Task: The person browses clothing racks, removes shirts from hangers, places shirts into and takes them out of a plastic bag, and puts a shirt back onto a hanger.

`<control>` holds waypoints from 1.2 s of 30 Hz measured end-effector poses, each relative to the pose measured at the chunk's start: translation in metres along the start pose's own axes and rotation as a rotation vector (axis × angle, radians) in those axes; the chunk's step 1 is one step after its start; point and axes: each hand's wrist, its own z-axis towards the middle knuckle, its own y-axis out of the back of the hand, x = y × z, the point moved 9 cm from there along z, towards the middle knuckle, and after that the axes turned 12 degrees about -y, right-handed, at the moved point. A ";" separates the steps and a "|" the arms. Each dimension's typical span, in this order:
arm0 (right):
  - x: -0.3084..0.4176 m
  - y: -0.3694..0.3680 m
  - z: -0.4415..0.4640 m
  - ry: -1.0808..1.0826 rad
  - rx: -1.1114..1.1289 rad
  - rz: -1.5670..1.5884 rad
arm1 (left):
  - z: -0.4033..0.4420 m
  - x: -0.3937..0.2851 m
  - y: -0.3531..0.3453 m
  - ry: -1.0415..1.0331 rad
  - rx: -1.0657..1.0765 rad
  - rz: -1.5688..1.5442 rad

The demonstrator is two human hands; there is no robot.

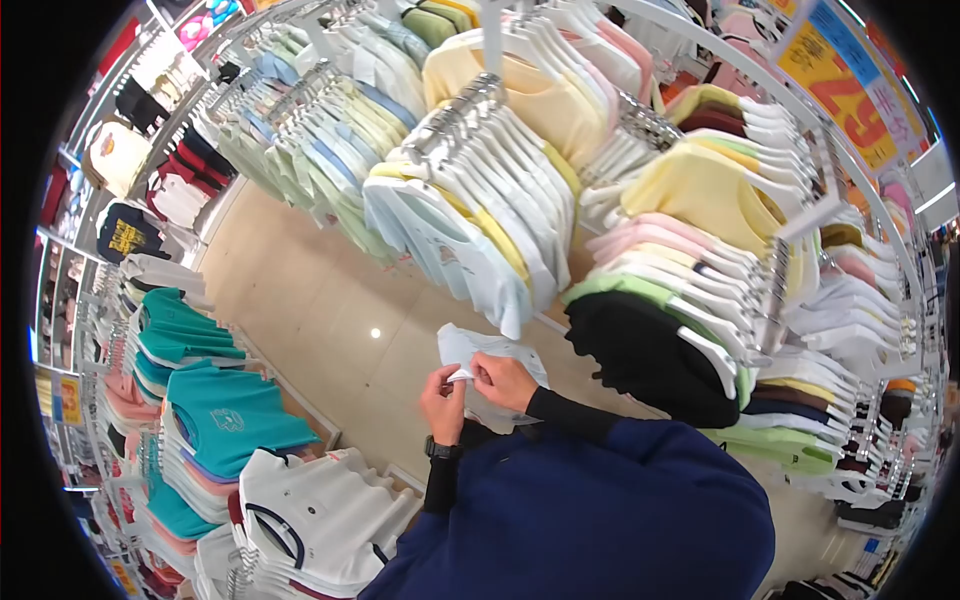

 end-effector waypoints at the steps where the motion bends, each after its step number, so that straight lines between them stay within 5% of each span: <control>1: 0.002 -0.001 0.002 -0.023 -0.022 0.014 | 0.001 -0.008 0.005 -0.017 0.007 0.047; 3: -0.012 0.003 0.053 -0.076 -0.073 -0.098 | 0.042 0.019 -0.009 -0.044 0.015 0.027; 17: 0.096 -0.208 0.270 -0.052 -0.077 -0.102 | 0.251 0.060 0.259 -0.285 0.018 0.395; 21: 0.107 -0.227 0.323 0.034 -0.239 -0.013 | 0.290 0.085 0.289 -0.258 -0.025 0.376; 34: 0.140 -0.347 0.499 0.001 0.071 -0.087 | 0.468 0.165 0.344 -0.110 0.134 0.326; 36: 0.152 -0.354 0.536 0.013 0.079 -0.076 | 0.501 0.169 0.365 -0.157 0.009 0.298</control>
